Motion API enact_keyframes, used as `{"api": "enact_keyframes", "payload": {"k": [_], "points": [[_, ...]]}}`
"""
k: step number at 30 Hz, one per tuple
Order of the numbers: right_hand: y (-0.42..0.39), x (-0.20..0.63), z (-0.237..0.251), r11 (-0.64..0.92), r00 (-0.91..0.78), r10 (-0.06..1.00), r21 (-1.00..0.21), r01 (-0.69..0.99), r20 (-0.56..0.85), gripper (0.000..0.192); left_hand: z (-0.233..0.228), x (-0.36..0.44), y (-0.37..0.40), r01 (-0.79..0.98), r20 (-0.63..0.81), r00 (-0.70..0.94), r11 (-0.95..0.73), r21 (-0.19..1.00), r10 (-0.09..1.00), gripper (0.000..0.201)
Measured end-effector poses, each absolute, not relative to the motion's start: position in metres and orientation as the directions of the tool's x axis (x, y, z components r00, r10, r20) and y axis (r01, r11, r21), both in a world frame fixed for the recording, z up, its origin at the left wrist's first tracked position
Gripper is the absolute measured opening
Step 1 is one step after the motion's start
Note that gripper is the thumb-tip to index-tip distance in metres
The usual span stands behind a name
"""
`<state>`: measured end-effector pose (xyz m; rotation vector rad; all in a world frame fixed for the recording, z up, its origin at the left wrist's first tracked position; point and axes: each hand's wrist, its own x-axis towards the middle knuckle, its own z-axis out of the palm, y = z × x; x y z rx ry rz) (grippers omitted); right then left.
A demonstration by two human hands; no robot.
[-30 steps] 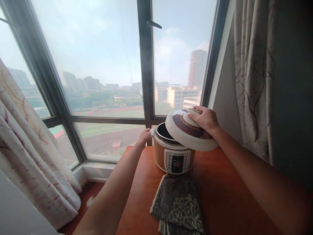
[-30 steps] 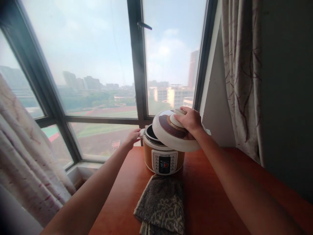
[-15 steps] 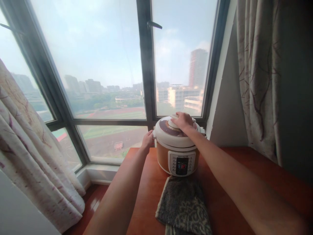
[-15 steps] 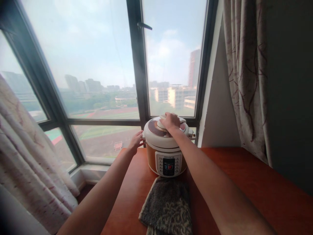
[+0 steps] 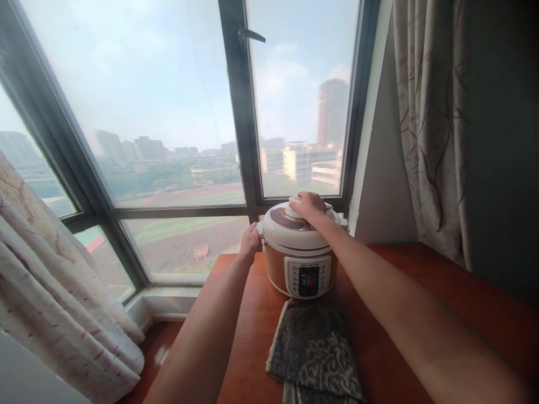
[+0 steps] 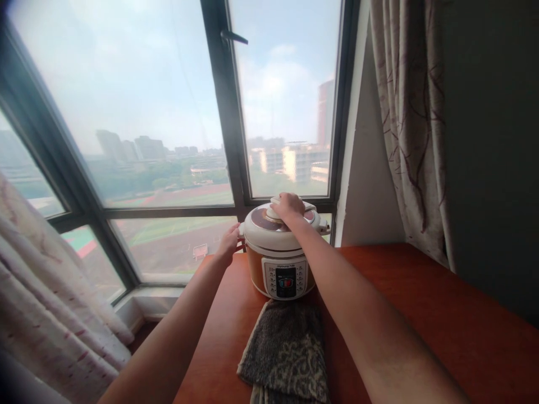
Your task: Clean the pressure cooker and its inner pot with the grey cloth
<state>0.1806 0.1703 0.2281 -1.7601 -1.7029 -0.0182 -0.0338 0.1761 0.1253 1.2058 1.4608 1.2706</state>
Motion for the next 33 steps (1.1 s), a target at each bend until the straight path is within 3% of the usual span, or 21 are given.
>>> {"api": "enact_keyframes", "payload": {"k": [21, 33], "points": [[0.196, 0.205, 0.223, 0.312, -0.115, 0.868, -0.351, 0.883, 0.482, 0.057, 0.121, -0.032, 0.181, 0.112, 0.030, -0.225, -0.005, 0.994, 0.974, 0.051], [0.196, 0.206, 0.220, 0.366, -0.143, 0.885, -0.473, 0.802, 0.443, 0.054, 0.125, -0.033, 0.177, 0.129, 0.028, -0.215, 0.000, 0.992, 0.976, 0.051]]}}
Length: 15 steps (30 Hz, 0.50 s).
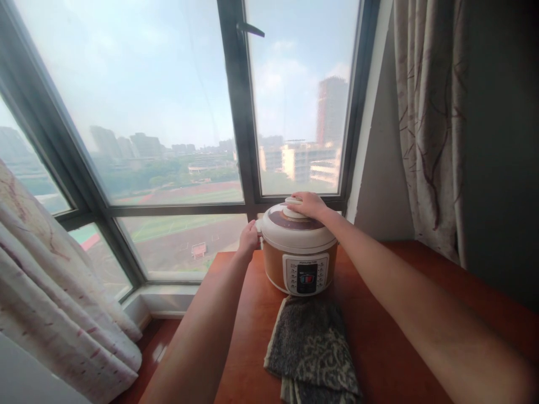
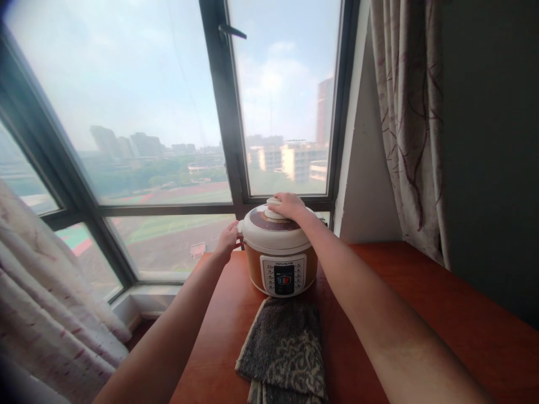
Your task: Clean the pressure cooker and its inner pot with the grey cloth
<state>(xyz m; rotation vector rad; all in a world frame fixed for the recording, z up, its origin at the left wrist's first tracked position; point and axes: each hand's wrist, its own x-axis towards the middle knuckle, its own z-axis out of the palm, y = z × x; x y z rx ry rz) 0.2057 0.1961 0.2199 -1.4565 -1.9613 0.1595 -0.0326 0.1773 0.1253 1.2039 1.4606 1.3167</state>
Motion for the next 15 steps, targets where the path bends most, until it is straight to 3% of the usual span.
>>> {"api": "enact_keyframes", "payload": {"k": [6, 10, 13, 15], "points": [[0.189, 0.228, 0.225, 0.369, -0.054, 0.896, -0.672, 0.642, 0.440, 0.049, 0.127, -0.034, 0.175, 0.101, 0.023, -0.194, -0.003, 0.995, 0.981, 0.049], [0.177, 0.275, 0.205, 0.283, 0.204, 0.882, -0.825, 0.489, 0.424, 0.036, 0.124, -0.035, 0.175, 0.048, 0.017, -0.163, -0.009, 0.999, 0.986, 0.049], [0.164, 0.310, 0.176, 0.151, 0.442, 0.845, -0.927, 0.344, 0.302, 0.027, 0.121, -0.036, 0.174, 0.009, 0.016, -0.137, -0.015, 1.000, 0.990, 0.050], [0.156, 0.324, 0.154, 0.067, 0.515, 0.838, -0.972, 0.226, 0.178, 0.022, 0.119, -0.037, 0.173, -0.009, 0.020, -0.126, -0.022, 1.000, 0.992, 0.049]]}}
